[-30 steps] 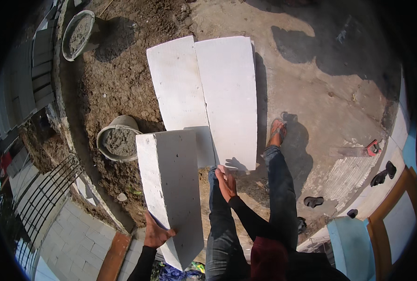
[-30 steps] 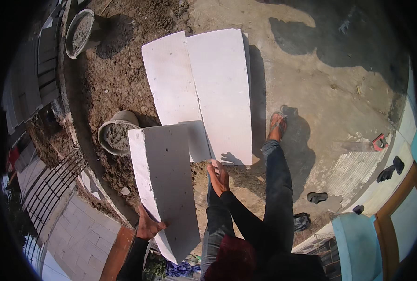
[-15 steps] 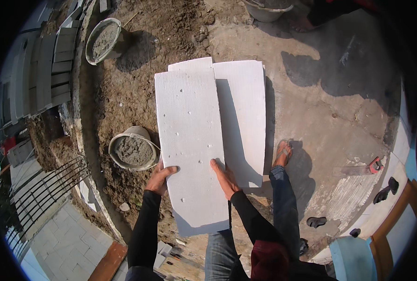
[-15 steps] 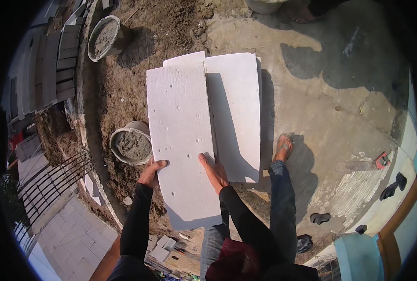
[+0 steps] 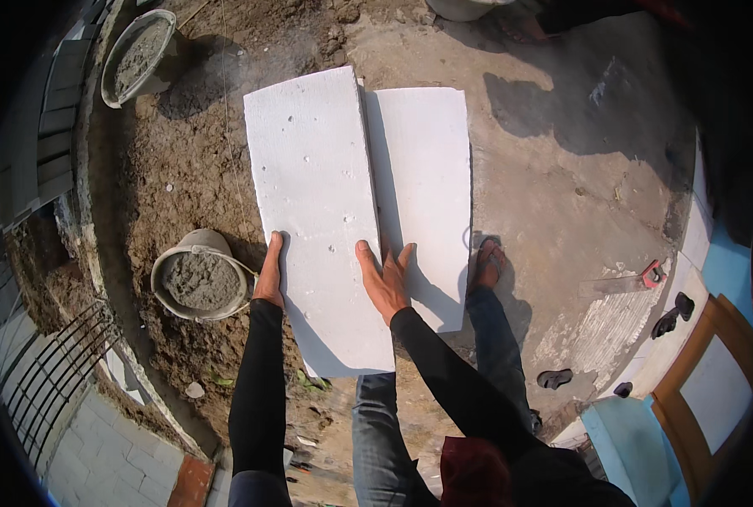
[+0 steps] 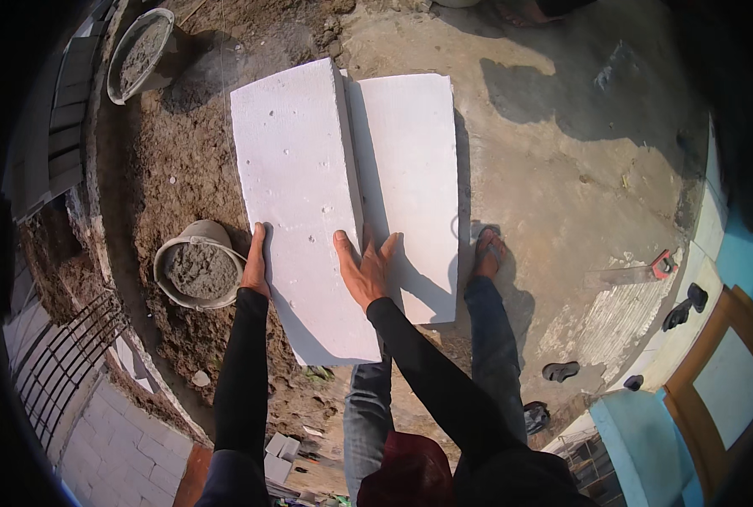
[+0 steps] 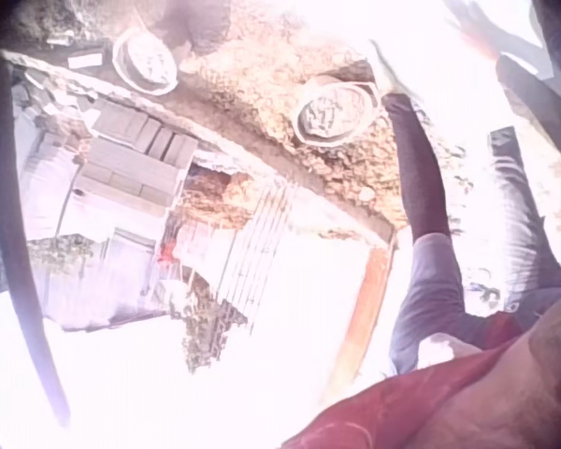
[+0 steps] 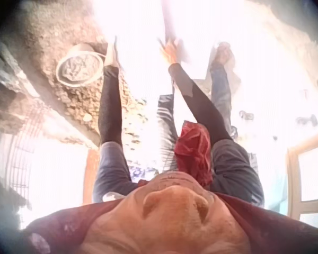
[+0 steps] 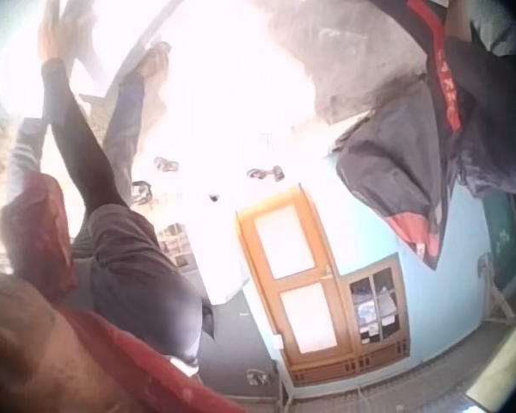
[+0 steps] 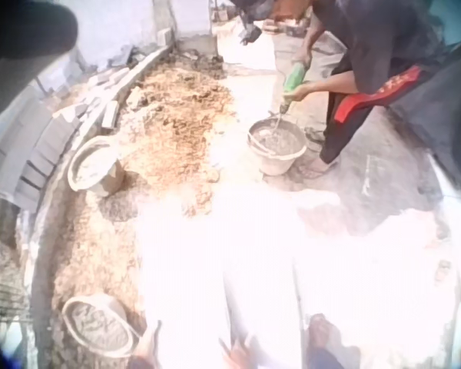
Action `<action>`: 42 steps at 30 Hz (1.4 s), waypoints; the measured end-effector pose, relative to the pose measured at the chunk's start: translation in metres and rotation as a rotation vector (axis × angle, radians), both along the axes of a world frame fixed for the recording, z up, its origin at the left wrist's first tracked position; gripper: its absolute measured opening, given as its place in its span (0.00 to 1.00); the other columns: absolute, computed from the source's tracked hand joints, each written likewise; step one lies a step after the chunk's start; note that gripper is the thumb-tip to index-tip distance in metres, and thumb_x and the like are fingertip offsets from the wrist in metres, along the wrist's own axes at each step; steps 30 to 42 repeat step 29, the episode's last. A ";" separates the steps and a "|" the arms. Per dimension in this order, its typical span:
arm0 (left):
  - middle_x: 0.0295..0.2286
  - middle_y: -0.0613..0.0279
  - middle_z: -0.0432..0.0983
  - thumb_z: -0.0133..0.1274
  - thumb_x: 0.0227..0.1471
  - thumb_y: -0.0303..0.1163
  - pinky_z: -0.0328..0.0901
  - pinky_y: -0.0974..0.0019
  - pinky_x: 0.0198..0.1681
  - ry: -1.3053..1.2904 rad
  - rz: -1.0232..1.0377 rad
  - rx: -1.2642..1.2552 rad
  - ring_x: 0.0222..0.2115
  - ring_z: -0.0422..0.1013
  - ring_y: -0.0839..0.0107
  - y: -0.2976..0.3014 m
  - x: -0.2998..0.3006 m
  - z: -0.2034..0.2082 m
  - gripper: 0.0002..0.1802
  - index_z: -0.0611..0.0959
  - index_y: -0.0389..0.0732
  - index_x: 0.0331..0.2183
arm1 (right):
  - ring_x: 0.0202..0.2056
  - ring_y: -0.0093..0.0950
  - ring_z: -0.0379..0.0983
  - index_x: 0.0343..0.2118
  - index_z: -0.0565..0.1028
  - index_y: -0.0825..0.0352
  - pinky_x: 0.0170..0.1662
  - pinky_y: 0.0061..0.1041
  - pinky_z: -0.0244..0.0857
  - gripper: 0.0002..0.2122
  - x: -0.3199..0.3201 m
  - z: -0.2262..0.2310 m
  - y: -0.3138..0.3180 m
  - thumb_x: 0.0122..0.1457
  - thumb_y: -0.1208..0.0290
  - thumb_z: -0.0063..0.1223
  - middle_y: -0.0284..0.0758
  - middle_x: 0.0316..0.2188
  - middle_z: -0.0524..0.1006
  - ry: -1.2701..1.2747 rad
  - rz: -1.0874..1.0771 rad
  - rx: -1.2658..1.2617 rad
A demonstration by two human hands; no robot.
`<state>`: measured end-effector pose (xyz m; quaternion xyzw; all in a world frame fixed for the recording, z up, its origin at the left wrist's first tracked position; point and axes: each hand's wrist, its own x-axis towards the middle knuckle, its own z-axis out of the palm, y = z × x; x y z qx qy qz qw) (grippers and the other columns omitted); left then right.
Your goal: The person picks up two white construction blocks from a stack by hand and carries them across a construction site, placing them on the ground.
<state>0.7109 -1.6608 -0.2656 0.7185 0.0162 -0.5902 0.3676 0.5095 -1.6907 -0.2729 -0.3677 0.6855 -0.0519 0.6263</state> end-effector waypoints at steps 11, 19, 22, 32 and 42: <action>0.57 0.51 0.53 0.47 0.44 0.67 0.49 0.62 0.57 -0.043 0.031 -0.096 0.56 0.53 0.62 0.027 0.017 -0.036 0.55 0.51 0.35 0.59 | 0.62 0.55 0.27 0.61 0.50 0.66 0.61 0.47 0.37 0.44 -0.002 0.004 0.018 0.49 0.35 0.44 0.62 0.59 0.31 0.083 0.053 -0.280; 0.58 0.50 0.48 0.40 0.38 0.75 0.44 0.53 0.60 -0.187 -0.444 0.585 0.59 0.46 0.54 0.249 -0.069 0.098 0.58 0.54 0.40 0.58 | 0.59 0.49 0.49 0.55 0.59 0.73 0.59 0.37 0.47 0.39 -0.307 0.107 0.095 0.50 0.42 0.48 0.60 0.55 0.54 0.499 0.226 -0.197; 0.57 0.55 0.55 0.35 0.50 0.66 0.50 0.61 0.57 0.044 -0.682 0.853 0.58 0.52 0.63 0.330 -0.120 0.160 0.44 0.60 0.43 0.58 | 0.56 0.42 0.57 0.54 0.60 0.75 0.55 0.35 0.54 0.40 -0.417 0.166 0.128 0.49 0.43 0.51 0.51 0.52 0.64 0.540 0.086 0.108; 0.54 0.52 0.59 0.45 0.49 0.57 0.54 0.63 0.55 0.142 -0.910 0.451 0.53 0.57 0.65 0.269 -0.262 0.274 0.41 0.61 0.38 0.56 | 0.56 0.37 0.58 0.58 0.58 0.56 0.55 0.39 0.54 0.42 -0.526 0.243 0.209 0.47 0.29 0.36 0.38 0.54 0.64 -0.329 -0.645 0.802; 0.54 0.52 0.59 0.45 0.49 0.57 0.54 0.63 0.55 0.142 -0.910 0.451 0.53 0.57 0.65 0.269 -0.262 0.274 0.41 0.61 0.38 0.56 | 0.56 0.37 0.58 0.58 0.58 0.56 0.55 0.39 0.54 0.42 -0.526 0.243 0.209 0.47 0.29 0.36 0.38 0.54 0.64 -0.329 -0.645 0.802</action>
